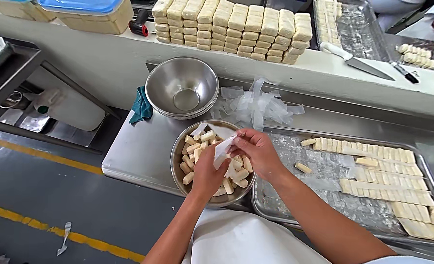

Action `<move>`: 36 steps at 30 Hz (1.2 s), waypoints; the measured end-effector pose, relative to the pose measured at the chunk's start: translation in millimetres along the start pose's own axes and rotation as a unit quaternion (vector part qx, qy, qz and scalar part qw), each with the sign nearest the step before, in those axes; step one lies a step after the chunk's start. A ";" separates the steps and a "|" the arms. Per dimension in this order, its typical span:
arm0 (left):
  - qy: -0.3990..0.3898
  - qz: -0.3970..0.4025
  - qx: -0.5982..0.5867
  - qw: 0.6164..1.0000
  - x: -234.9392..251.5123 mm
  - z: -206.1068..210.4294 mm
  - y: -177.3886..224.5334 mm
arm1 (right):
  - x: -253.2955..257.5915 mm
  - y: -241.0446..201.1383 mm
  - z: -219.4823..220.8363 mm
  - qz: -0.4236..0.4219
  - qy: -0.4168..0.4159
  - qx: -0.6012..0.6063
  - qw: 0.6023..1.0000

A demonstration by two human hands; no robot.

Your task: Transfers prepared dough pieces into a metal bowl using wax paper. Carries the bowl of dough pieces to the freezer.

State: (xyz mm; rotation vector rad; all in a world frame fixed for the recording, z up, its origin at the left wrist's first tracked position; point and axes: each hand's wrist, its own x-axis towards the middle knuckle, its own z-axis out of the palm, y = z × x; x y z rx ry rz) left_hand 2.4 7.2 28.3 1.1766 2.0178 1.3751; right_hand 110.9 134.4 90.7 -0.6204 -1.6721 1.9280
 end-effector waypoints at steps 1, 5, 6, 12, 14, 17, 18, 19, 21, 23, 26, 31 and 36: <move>-0.015 -0.003 0.038 0.999 3.3 1.9 -3.6 | 1.2 -4.0 -1.6 -0.019 0.015 0.022 0.999; -0.055 -0.012 0.139 0.989 0.0 -1.1 -27.2 | 10.2 -21.3 -29.1 -0.152 0.078 -0.046 0.984; -0.042 -0.015 0.128 0.991 -4.1 -5.9 -30.6 | 17.8 -23.6 -41.6 -0.167 0.094 -0.096 0.977; 0.002 -0.055 0.070 0.996 -22.1 -27.3 -50.5 | 119.3 31.8 -160.4 0.100 0.115 -0.463 0.873; 0.001 -0.050 0.074 0.996 -18.0 -32.2 -47.6 | 121.2 41.0 -177.0 0.155 0.105 -0.547 0.816; 0.038 -0.044 0.057 0.997 -18.8 -37.2 -51.7 | 91.5 37.7 -135.0 0.087 0.033 -0.544 0.834; 0.046 -0.050 0.047 0.997 -20.8 -39.2 -55.7 | 75.3 40.2 -107.2 0.066 -0.029 -0.528 0.846; 0.053 -0.055 0.039 0.996 -22.7 -41.4 -59.5 | 58.1 46.6 -79.7 0.047 -0.095 -0.515 0.851; 0.065 -0.054 0.035 0.996 -24.0 -46.9 -64.1 | 32.7 65.9 -40.1 0.014 -0.198 -0.538 0.819; 0.075 -0.047 0.043 0.995 -24.1 -54.0 -65.9 | 25.3 72.1 -24.2 0.019 -0.240 -0.562 0.792; 0.087 -0.057 0.028 0.994 -22.6 -64.8 -68.9 | 34.0 56.9 -29.5 0.076 -0.231 -0.484 0.841; 0.025 -0.048 0.010 0.999 -14.3 -51.0 -61.6 | 45.5 34.2 -51.7 0.136 -0.072 -0.250 0.956; -0.054 -0.073 -0.062 0.994 2.7 -13.7 -36.9 | 36.4 31.7 -38.8 0.141 0.012 -0.114 0.983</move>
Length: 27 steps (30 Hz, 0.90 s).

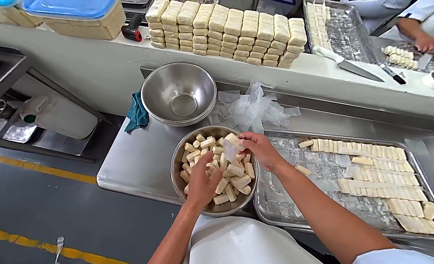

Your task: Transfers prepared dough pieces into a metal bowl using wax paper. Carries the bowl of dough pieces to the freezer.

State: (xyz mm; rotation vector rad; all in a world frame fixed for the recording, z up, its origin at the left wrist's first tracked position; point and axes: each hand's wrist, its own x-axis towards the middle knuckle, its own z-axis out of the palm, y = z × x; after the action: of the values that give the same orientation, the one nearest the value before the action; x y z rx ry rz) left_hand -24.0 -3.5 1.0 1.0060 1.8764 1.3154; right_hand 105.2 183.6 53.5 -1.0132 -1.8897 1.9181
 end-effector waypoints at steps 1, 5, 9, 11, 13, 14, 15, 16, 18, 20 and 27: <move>-0.015 -0.013 -0.023 1.000 5.1 3.4 4.4 | -6.1 -3.2 4.5 0.004 -0.023 0.010 1.000; -0.062 -0.025 -0.097 0.993 19.9 6.1 22.8 | -24.4 -10.5 12.0 0.017 -0.093 0.038 0.995; -0.021 -0.024 0.013 0.999 17.7 -21.8 20.6 | -18.9 3.6 -8.3 -0.038 0.063 -0.015 0.997; 0.049 -0.022 0.000 0.999 16.8 -40.8 6.9 | -12.9 13.3 -18.7 -0.063 0.127 -0.055 0.988; 0.100 -0.018 -0.045 0.994 20.1 -50.2 2.5 | -14.6 18.1 -20.3 -0.056 0.096 -0.117 0.987; 0.108 -0.016 -0.067 0.992 23.9 -50.4 6.5 | -17.3 18.2 -16.9 -0.050 0.054 -0.154 0.985; 0.105 -0.013 -0.090 0.990 29.6 -47.7 13.0 | -19.5 18.8 -12.7 -0.053 0.018 -0.189 0.980; 0.092 -0.010 -0.115 0.989 37.4 -42.1 21.1 | -22.8 18.8 -8.8 -0.059 -0.003 -0.215 0.975; 0.051 -0.017 -0.166 0.985 59.7 -23.7 38.9 | -31.7 21.5 -5.2 -0.059 -0.007 -0.210 0.976; 0.012 -0.045 -0.211 0.976 91.3 2.4 55.9 | -43.4 28.9 -5.1 -0.033 -0.008 -0.168 0.985; -0.093 -0.157 -0.219 0.959 207.7 51.1 64.5 | -95.7 66.8 -15.0 -0.008 -0.060 -0.137 0.989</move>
State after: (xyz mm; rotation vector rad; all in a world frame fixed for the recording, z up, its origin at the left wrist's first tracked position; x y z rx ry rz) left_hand -73.2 212.1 33.0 0.5544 1.4426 1.3122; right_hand 202.4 127.1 19.0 -0.9703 -2.2701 1.7796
